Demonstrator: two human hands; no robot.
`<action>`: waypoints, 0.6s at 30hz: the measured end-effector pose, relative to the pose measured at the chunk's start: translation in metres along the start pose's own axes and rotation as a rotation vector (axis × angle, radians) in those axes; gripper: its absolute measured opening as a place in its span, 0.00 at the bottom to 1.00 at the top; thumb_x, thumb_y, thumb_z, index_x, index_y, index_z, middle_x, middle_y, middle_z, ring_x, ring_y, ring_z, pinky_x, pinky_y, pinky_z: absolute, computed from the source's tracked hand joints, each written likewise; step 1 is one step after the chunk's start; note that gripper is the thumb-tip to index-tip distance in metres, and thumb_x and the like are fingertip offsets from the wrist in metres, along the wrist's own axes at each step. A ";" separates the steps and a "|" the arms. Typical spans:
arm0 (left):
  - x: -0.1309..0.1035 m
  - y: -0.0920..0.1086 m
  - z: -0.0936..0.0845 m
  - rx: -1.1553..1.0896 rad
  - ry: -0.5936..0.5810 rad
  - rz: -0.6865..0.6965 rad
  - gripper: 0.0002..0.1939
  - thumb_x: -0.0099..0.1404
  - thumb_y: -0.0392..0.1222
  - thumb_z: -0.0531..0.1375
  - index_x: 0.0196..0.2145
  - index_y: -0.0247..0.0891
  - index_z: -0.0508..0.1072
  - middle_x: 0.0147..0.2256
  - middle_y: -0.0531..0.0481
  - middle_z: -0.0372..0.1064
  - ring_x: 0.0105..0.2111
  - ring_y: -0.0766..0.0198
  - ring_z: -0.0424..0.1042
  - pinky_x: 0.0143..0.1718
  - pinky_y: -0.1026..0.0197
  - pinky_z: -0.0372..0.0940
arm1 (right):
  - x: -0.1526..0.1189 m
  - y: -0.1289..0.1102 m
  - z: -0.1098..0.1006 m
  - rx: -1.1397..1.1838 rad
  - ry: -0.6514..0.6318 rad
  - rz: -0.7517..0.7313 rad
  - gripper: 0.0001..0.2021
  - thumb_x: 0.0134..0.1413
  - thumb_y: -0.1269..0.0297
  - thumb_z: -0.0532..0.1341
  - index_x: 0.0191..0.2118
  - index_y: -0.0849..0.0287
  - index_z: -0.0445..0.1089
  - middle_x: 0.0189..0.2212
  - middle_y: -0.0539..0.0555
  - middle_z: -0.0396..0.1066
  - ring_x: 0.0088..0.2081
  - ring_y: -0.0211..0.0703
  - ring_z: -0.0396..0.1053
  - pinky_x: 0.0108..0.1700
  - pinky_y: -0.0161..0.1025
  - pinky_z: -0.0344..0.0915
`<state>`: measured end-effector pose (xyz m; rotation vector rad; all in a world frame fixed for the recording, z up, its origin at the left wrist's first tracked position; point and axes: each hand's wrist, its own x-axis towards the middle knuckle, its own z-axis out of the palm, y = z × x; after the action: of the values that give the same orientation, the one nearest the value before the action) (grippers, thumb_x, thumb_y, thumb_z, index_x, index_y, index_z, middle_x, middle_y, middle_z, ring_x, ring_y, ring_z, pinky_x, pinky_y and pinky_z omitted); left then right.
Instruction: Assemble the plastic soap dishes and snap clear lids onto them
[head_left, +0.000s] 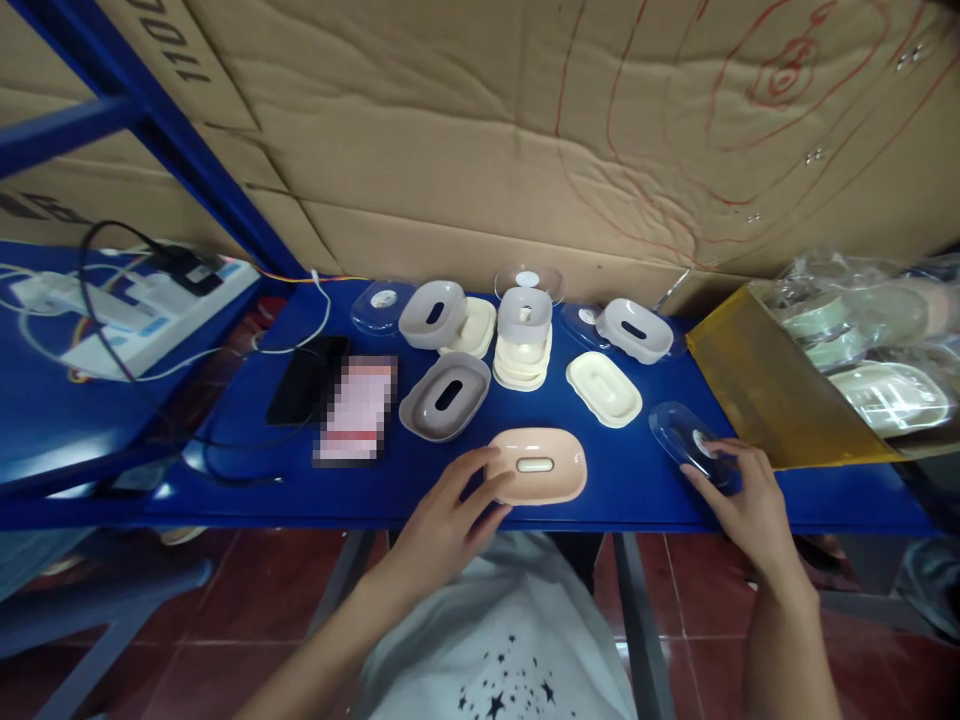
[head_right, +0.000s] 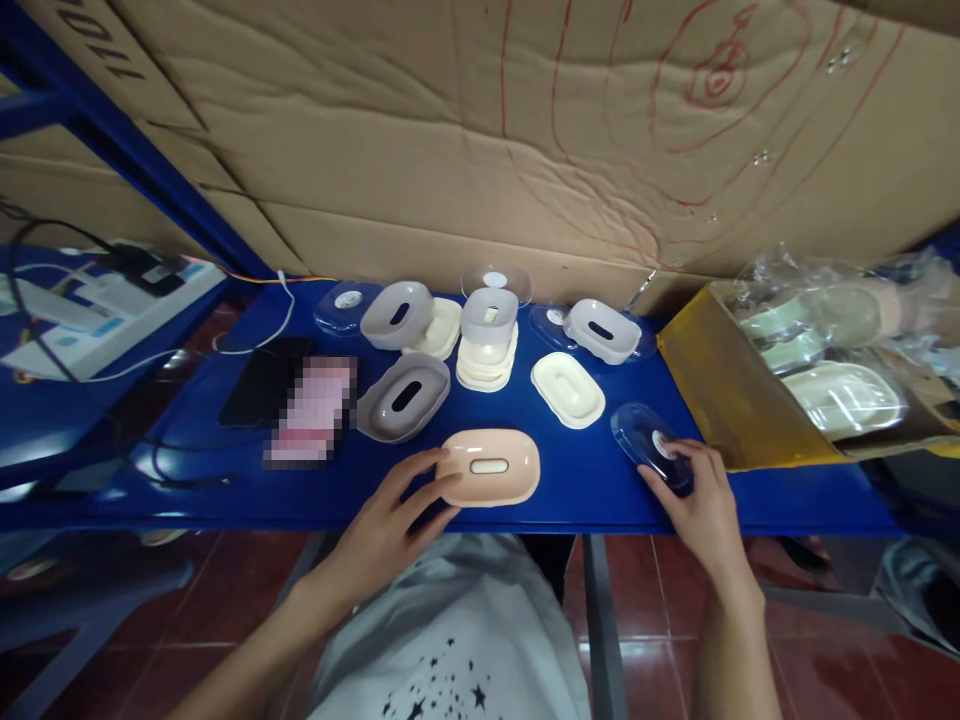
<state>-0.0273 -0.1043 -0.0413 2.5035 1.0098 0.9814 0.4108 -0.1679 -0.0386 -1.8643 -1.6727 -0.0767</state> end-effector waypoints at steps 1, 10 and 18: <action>0.002 0.000 0.001 -0.012 -0.006 -0.008 0.19 0.78 0.39 0.60 0.64 0.44 0.69 0.61 0.40 0.69 0.62 0.51 0.73 0.61 0.46 0.75 | -0.002 -0.012 -0.001 0.056 0.005 0.000 0.23 0.64 0.41 0.67 0.54 0.53 0.71 0.53 0.62 0.73 0.56 0.62 0.74 0.57 0.62 0.72; 0.004 -0.005 0.008 -0.083 -0.058 -0.081 0.27 0.80 0.46 0.58 0.72 0.51 0.57 0.68 0.39 0.59 0.62 0.52 0.73 0.61 0.45 0.75 | 0.020 -0.140 0.043 0.353 -0.435 -0.481 0.22 0.69 0.56 0.67 0.64 0.47 0.66 0.64 0.60 0.68 0.73 0.60 0.60 0.68 0.60 0.70; 0.001 -0.010 0.002 -0.042 -0.067 -0.061 0.23 0.80 0.49 0.58 0.68 0.47 0.64 0.69 0.38 0.60 0.67 0.48 0.68 0.64 0.42 0.73 | 0.030 -0.144 0.064 0.358 -0.402 -0.611 0.26 0.69 0.58 0.68 0.68 0.49 0.64 0.65 0.61 0.66 0.75 0.59 0.55 0.70 0.60 0.68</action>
<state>-0.0308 -0.0969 -0.0466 2.4396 1.0279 0.8864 0.2619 -0.1106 -0.0184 -1.1058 -2.3047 0.3457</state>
